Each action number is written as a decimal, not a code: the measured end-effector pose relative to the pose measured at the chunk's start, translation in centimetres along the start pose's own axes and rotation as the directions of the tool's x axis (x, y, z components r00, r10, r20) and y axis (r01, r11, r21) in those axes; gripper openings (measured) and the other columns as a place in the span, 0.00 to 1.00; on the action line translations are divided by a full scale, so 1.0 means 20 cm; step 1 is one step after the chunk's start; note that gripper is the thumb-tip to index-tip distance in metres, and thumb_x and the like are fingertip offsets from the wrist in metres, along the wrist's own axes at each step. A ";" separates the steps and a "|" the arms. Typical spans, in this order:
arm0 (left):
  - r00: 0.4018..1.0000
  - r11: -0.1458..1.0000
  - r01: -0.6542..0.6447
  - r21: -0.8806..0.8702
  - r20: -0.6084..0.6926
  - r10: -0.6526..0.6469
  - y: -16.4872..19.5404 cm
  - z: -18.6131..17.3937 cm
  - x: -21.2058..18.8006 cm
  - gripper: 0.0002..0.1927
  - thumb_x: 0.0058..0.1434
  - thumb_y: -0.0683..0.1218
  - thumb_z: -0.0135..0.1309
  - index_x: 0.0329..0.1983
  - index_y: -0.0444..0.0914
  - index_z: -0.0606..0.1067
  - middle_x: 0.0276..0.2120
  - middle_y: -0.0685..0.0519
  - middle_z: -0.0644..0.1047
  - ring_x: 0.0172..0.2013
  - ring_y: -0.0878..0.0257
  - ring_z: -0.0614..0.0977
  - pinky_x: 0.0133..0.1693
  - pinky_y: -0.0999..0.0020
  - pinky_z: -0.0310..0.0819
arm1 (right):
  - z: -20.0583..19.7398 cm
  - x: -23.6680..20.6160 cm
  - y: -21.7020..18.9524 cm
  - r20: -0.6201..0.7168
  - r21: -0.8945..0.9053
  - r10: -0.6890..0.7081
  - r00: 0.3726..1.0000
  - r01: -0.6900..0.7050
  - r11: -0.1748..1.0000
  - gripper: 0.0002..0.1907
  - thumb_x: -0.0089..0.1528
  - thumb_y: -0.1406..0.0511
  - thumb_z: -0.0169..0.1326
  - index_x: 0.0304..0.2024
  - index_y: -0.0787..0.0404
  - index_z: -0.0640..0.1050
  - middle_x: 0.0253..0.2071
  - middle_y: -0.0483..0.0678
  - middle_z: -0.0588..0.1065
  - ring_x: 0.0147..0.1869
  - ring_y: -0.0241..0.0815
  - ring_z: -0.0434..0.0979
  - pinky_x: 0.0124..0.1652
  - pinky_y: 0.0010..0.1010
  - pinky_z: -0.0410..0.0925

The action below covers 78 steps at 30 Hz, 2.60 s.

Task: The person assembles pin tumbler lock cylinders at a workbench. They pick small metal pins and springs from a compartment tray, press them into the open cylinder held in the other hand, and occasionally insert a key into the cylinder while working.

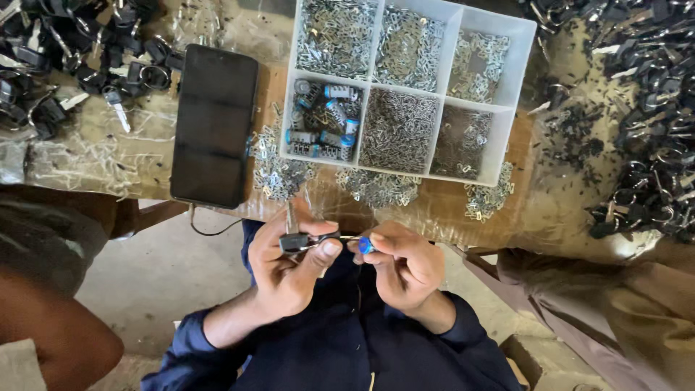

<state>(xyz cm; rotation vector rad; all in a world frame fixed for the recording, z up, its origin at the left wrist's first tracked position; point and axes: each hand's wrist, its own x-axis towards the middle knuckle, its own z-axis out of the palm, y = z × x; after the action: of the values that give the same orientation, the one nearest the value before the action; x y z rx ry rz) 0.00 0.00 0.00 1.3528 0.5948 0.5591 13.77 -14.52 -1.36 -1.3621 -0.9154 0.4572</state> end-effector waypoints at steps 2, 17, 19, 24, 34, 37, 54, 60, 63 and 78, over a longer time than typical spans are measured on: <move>0.977 0.960 0.197 -0.200 -0.043 -0.209 0.03 0.05 -0.01 0.10 0.62 0.37 0.63 0.46 0.33 0.79 0.26 0.53 0.76 0.23 0.69 0.74 0.26 0.73 0.65 | -0.02 -0.01 -0.04 -0.039 0.032 -0.015 0.999 0.016 0.999 0.11 0.72 0.72 0.52 0.57 0.64 0.73 0.39 0.56 0.79 0.37 0.40 0.82 0.37 0.26 0.77; 0.801 0.972 -0.228 0.060 0.578 0.153 0.33 0.16 0.31 0.10 0.59 0.37 0.64 0.41 0.35 0.76 0.30 0.52 0.72 0.29 0.62 0.75 0.31 0.69 0.66 | -0.15 -0.01 -0.10 -0.050 -0.007 -0.101 0.994 0.101 0.995 0.08 0.69 0.70 0.56 0.50 0.61 0.73 0.38 0.53 0.79 0.40 0.44 0.82 0.40 0.31 0.76; 0.579 0.966 -0.256 -0.033 0.795 0.181 0.42 0.07 0.42 0.13 0.55 0.36 0.61 0.43 0.36 0.77 0.31 0.50 0.73 0.28 0.62 0.76 0.29 0.68 0.69 | -0.20 0.06 -0.15 0.112 -0.018 -0.128 0.985 0.131 0.991 0.11 0.66 0.65 0.61 0.47 0.60 0.74 0.38 0.51 0.80 0.40 0.44 0.84 0.38 0.31 0.77; 0.861 0.547 -0.488 0.681 0.270 0.432 0.47 0.01 0.56 0.11 0.64 0.36 0.63 0.47 0.31 0.77 0.32 0.49 0.78 0.29 0.58 0.80 0.27 0.65 0.71 | -0.40 0.30 -0.18 0.096 -0.179 -0.112 0.989 0.127 0.976 0.19 0.59 0.62 0.68 0.46 0.64 0.77 0.36 0.51 0.82 0.35 0.36 0.86 0.31 0.24 0.77; 0.852 0.218 -0.522 0.825 0.491 0.182 0.36 0.01 0.71 0.08 0.61 0.44 0.63 0.43 0.41 0.83 0.35 0.50 0.81 0.42 0.50 0.79 0.45 0.56 0.72 | -0.43 0.80 0.01 0.381 -0.311 -0.189 0.905 0.318 0.895 0.08 0.73 0.68 0.62 0.53 0.64 0.79 0.42 0.49 0.83 0.38 0.30 0.85 0.30 0.15 0.75; 0.865 0.309 -0.501 0.808 0.476 0.158 0.33 -0.03 0.71 0.08 0.61 0.45 0.63 0.43 0.40 0.82 0.35 0.51 0.81 0.41 0.50 0.79 0.46 0.55 0.72 | -0.36 0.82 0.09 0.225 -0.279 -0.061 0.972 0.124 0.952 0.08 0.70 0.68 0.63 0.49 0.67 0.80 0.37 0.51 0.82 0.33 0.29 0.80 0.24 0.13 0.66; 0.815 0.557 -0.577 0.598 0.372 0.444 0.43 0.29 0.65 0.18 0.63 0.43 0.70 0.51 0.34 0.76 0.45 0.49 0.77 0.43 0.54 0.78 0.43 0.60 0.74 | -0.44 0.68 0.02 0.157 0.082 0.082 0.984 -0.096 0.992 0.07 0.78 0.70 0.54 0.57 0.68 0.77 0.49 0.56 0.80 0.45 0.38 0.83 0.42 0.24 0.78; 0.856 0.286 -0.508 0.812 0.440 0.271 0.33 0.28 0.71 0.09 0.62 0.45 0.67 0.39 0.38 0.79 0.37 0.51 0.76 0.41 0.52 0.75 0.44 0.59 0.72 | -0.45 0.65 0.01 0.084 0.397 0.333 0.939 -0.338 0.853 0.07 0.80 0.71 0.49 0.57 0.69 0.76 0.53 0.59 0.80 0.49 0.40 0.82 0.48 0.28 0.79; 0.832 0.405 -0.544 0.735 0.412 0.371 0.28 0.27 0.70 0.07 0.68 0.41 0.65 0.45 0.38 0.78 0.43 0.52 0.76 0.44 0.53 0.75 0.48 0.60 0.72 | -0.45 0.64 0.00 0.137 0.429 0.310 0.941 -0.338 0.838 0.08 0.78 0.73 0.48 0.58 0.68 0.76 0.54 0.57 0.79 0.52 0.39 0.82 0.50 0.28 0.79; 0.865 0.613 -0.500 0.611 0.329 0.378 0.27 0.25 0.65 0.08 0.69 0.37 0.65 0.47 0.37 0.78 0.44 0.53 0.79 0.42 0.56 0.76 0.44 0.65 0.71 | -0.37 0.66 -0.09 0.100 0.070 0.248 0.963 -0.256 0.964 0.20 0.67 0.80 0.61 0.60 0.67 0.74 0.59 0.52 0.72 0.56 0.36 0.79 0.55 0.22 0.78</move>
<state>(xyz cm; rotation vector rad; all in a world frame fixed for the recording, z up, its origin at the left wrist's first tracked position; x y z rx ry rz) 12.86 5.97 5.04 2.2784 0.3149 0.6400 26.96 -9.62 4.63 -1.3972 -0.7898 0.7499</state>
